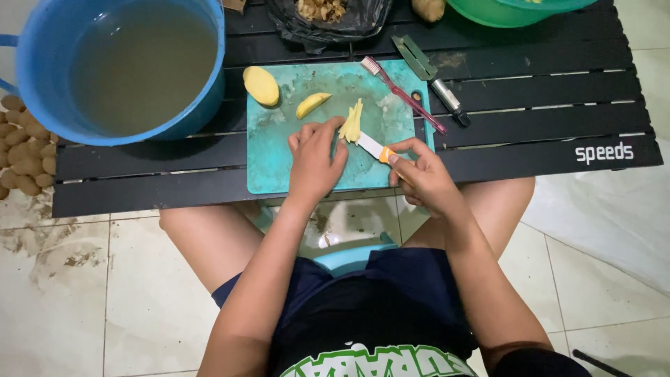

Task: Slicing potato wedges into thin strips to make french fries on a cutting board.

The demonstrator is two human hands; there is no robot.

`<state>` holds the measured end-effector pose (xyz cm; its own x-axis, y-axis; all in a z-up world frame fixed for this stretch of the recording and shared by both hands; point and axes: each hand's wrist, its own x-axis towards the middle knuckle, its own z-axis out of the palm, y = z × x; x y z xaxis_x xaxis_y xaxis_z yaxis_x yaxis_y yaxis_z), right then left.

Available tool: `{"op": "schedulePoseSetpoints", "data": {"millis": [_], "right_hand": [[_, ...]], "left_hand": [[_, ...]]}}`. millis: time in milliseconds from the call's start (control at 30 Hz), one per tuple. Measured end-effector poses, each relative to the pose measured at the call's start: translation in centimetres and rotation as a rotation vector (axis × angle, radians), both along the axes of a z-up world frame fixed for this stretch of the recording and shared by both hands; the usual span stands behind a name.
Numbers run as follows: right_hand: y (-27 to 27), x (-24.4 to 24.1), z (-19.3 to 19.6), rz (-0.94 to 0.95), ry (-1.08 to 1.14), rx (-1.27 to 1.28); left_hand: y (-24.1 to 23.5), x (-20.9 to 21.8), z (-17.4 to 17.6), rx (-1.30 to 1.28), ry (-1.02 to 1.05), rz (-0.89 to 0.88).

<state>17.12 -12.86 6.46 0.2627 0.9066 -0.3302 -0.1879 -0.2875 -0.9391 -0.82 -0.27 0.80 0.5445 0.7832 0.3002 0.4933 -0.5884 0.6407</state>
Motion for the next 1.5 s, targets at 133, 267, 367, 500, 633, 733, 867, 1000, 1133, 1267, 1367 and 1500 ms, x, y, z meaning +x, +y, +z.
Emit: {"op": "schedulePoseSetpoints", "data": {"millis": [133,267,367,500,633,733,867,1000,1133,1267,1367,1500], "right_hand": [[-0.1,-0.1,0.1,-0.006,0.042,0.016],[-0.4,0.2,0.1,-0.039,0.054,0.029],[-0.4,0.4,0.1,-0.054,0.046,0.007],[-0.8,1.1,-0.5,-0.051,0.041,-0.057],[-0.7,1.3,-0.2,-0.043,0.03,-0.084],[-0.3,1.6,-0.7,-0.049,0.031,-0.082],[0.1,1.7,-0.7,-0.03,0.054,-0.038],[0.1,1.9,-0.6,-0.031,0.073,0.006],[-0.1,2.7,0.0,-0.066,0.098,0.042],[0.0,5.0,2.6,-0.115,0.039,0.178],[0.9,8.4,6.0,-0.172,-0.039,0.233],[3.4,14.4,11.6,-0.31,-0.228,0.328]], "left_hand": [[-0.4,-0.3,1.3,-0.043,-0.102,0.019],[-0.4,-0.6,1.2,-0.101,-0.227,0.057],[-0.1,-0.7,0.8,-0.125,-0.246,0.072],[0.5,-0.5,-0.2,-0.016,-0.022,0.003],[-0.4,0.4,1.2,0.152,0.118,-0.134],[-0.4,1.5,1.8,0.168,0.108,-0.301],[0.3,1.9,0.7,0.177,0.203,-0.349],[0.4,1.9,1.2,0.118,0.226,-0.385],[0.4,2.8,2.8,0.096,0.199,-0.418],[1.9,6.2,4.7,0.306,0.117,-0.398],[4.3,11.0,7.9,0.479,0.093,-0.41],[8.9,20.3,12.7,0.85,0.177,-0.351]]}}
